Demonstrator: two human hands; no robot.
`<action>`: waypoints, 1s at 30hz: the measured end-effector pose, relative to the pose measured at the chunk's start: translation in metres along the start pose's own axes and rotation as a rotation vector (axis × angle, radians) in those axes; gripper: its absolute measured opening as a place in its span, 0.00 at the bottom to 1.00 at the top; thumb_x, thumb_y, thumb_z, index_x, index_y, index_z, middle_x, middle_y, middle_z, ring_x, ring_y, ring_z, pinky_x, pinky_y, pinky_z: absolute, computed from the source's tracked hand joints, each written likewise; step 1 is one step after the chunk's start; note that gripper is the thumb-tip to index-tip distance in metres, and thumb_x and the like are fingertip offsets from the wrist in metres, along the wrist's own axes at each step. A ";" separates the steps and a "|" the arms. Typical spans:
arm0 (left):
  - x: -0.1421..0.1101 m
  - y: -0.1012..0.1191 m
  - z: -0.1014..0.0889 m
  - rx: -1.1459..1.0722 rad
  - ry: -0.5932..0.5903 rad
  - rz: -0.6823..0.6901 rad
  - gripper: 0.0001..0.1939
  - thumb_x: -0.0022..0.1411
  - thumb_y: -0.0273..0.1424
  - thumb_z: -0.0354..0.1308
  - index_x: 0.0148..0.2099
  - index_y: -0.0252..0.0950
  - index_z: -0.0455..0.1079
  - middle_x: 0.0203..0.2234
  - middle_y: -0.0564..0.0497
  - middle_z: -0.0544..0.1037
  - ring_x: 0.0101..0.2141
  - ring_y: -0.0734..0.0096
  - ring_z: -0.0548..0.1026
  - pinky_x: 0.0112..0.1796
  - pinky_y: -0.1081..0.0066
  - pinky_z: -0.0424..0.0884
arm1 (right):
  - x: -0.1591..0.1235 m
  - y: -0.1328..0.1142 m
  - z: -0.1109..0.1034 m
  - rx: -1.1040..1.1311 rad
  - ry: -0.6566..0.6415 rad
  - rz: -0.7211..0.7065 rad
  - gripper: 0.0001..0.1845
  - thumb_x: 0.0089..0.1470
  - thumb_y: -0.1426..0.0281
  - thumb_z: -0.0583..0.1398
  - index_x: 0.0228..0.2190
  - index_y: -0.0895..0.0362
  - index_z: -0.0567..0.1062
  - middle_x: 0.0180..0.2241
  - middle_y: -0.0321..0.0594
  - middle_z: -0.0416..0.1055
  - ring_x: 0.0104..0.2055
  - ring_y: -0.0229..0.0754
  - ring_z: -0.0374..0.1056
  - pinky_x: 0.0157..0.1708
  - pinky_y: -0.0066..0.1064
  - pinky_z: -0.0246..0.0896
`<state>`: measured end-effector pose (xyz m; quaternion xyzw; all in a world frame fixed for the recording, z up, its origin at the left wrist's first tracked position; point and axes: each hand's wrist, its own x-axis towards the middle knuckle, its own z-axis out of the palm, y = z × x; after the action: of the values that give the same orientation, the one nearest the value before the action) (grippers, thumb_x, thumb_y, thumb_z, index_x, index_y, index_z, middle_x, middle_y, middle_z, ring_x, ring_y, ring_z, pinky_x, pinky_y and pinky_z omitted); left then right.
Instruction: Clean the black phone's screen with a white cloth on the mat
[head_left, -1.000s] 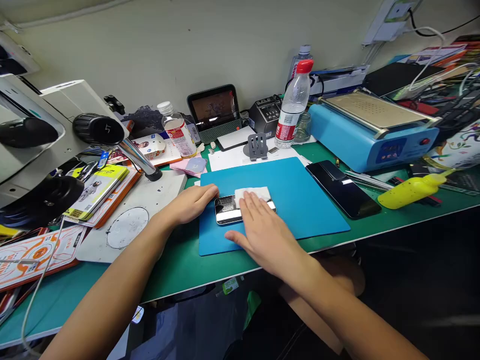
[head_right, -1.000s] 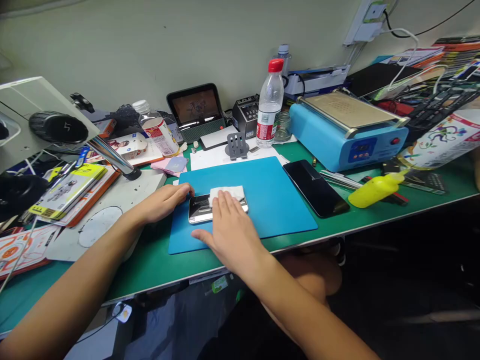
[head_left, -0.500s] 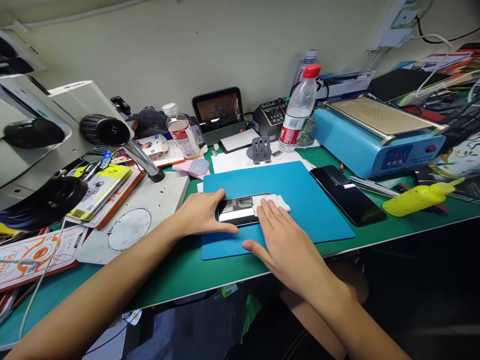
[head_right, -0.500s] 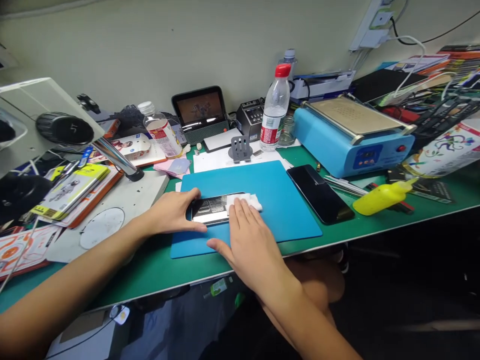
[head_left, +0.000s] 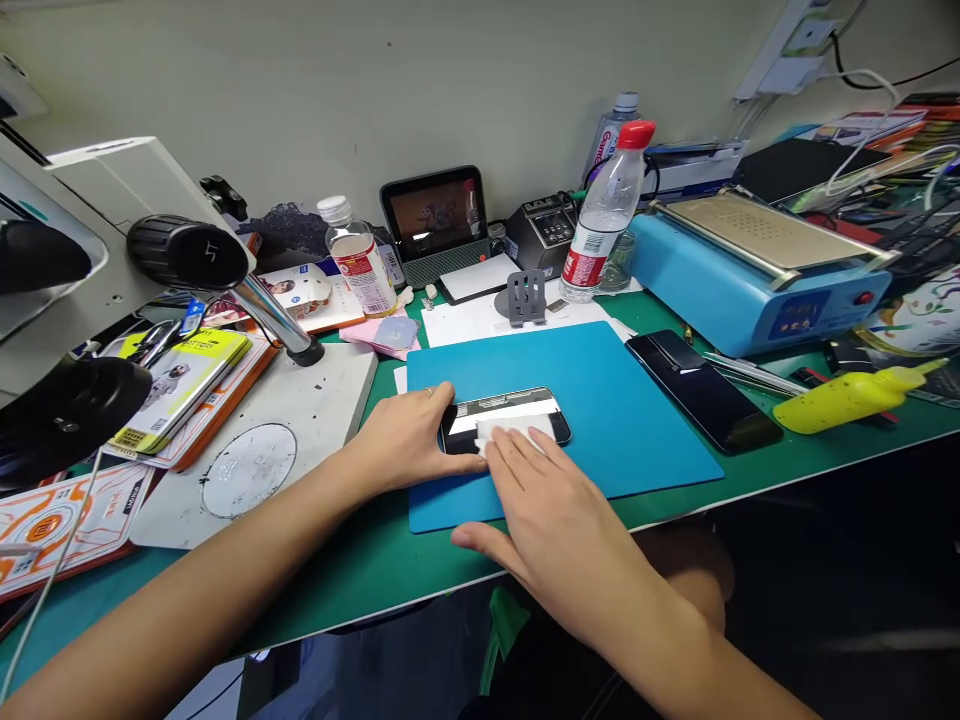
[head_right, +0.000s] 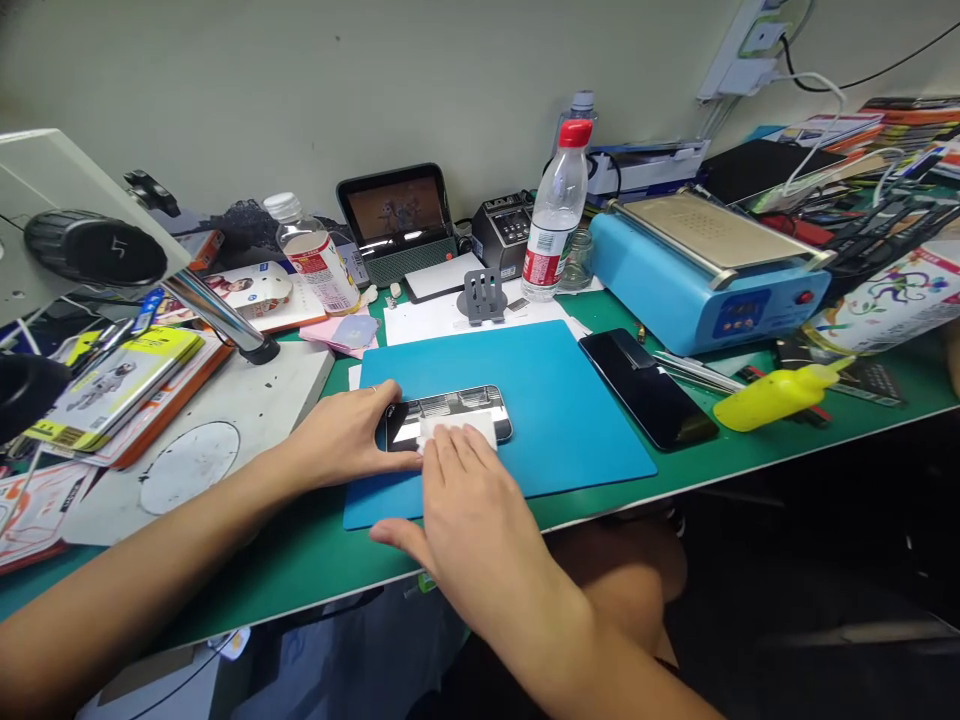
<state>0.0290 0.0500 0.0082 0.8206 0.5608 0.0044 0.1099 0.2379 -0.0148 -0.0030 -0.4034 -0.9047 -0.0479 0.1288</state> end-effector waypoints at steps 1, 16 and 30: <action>0.000 0.000 0.000 -0.003 -0.006 0.004 0.34 0.57 0.67 0.53 0.41 0.42 0.56 0.34 0.47 0.78 0.36 0.48 0.79 0.28 0.65 0.62 | -0.005 0.001 -0.002 -0.033 0.011 0.006 0.45 0.68 0.45 0.45 0.57 0.74 0.74 0.59 0.65 0.72 0.62 0.60 0.70 0.64 0.50 0.64; 0.003 -0.001 -0.002 -0.062 -0.066 -0.016 0.34 0.55 0.66 0.56 0.39 0.42 0.53 0.31 0.49 0.77 0.34 0.50 0.78 0.27 0.65 0.61 | 0.033 0.036 0.006 0.006 0.003 0.077 0.29 0.70 0.56 0.52 0.55 0.66 0.76 0.59 0.56 0.75 0.60 0.54 0.73 0.60 0.49 0.67; 0.003 0.004 -0.003 -0.052 -0.089 -0.043 0.30 0.59 0.63 0.55 0.40 0.42 0.54 0.35 0.48 0.78 0.36 0.50 0.78 0.30 0.65 0.63 | 0.026 0.041 0.014 -0.143 0.027 0.092 0.34 0.69 0.53 0.53 0.59 0.70 0.73 0.60 0.58 0.73 0.61 0.57 0.71 0.58 0.47 0.68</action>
<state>0.0329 0.0517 0.0118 0.8047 0.5725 -0.0199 0.1559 0.2486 0.0337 -0.0102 -0.4521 -0.8776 -0.1117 0.1141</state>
